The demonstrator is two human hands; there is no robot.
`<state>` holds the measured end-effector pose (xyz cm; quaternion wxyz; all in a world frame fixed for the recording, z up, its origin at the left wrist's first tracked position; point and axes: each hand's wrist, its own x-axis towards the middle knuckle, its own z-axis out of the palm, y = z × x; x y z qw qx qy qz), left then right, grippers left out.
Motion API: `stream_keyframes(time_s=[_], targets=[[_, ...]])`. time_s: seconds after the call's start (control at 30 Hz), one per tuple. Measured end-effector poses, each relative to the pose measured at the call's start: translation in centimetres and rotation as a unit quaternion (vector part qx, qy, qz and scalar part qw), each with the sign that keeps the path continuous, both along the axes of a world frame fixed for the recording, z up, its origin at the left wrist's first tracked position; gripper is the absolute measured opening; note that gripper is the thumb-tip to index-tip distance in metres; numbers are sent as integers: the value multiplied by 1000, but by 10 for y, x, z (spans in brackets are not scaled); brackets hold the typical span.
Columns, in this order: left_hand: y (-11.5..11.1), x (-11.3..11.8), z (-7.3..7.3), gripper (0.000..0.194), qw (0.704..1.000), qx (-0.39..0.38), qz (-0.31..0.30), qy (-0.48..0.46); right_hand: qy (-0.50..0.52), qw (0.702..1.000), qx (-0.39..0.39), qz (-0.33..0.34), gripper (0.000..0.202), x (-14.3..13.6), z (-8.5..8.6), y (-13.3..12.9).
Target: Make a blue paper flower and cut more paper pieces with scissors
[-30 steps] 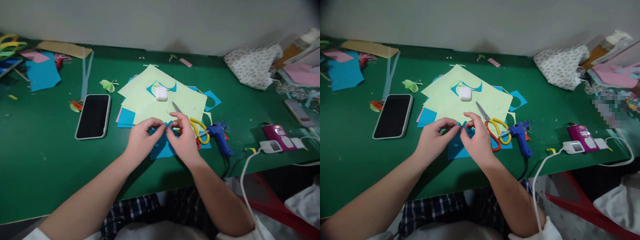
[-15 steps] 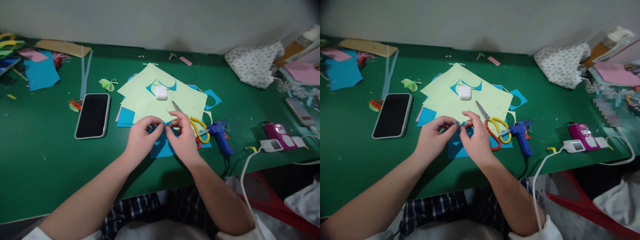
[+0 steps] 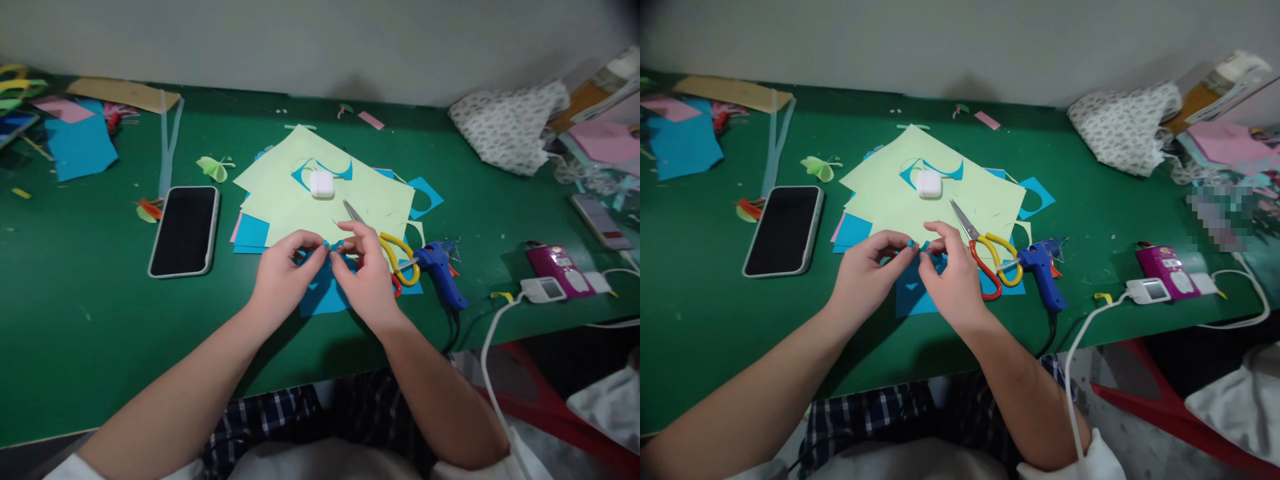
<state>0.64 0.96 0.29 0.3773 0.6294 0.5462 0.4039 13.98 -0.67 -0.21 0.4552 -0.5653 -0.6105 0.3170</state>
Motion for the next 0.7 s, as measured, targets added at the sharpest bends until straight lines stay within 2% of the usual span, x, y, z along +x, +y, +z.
stream_keyframes(time_s=[0.27,0.5,0.7], targets=[[-1,-1,4,36,1000,-9,-20,4,31,999,5,-7,43,3,-2,3],[1,-1,4,38,1000,-6,-7,9,55,998,1,1,41,4,-3,3],[3,-3,1,38,998,-39,0,-48,91,996,-7,5,34,8,2,4]])
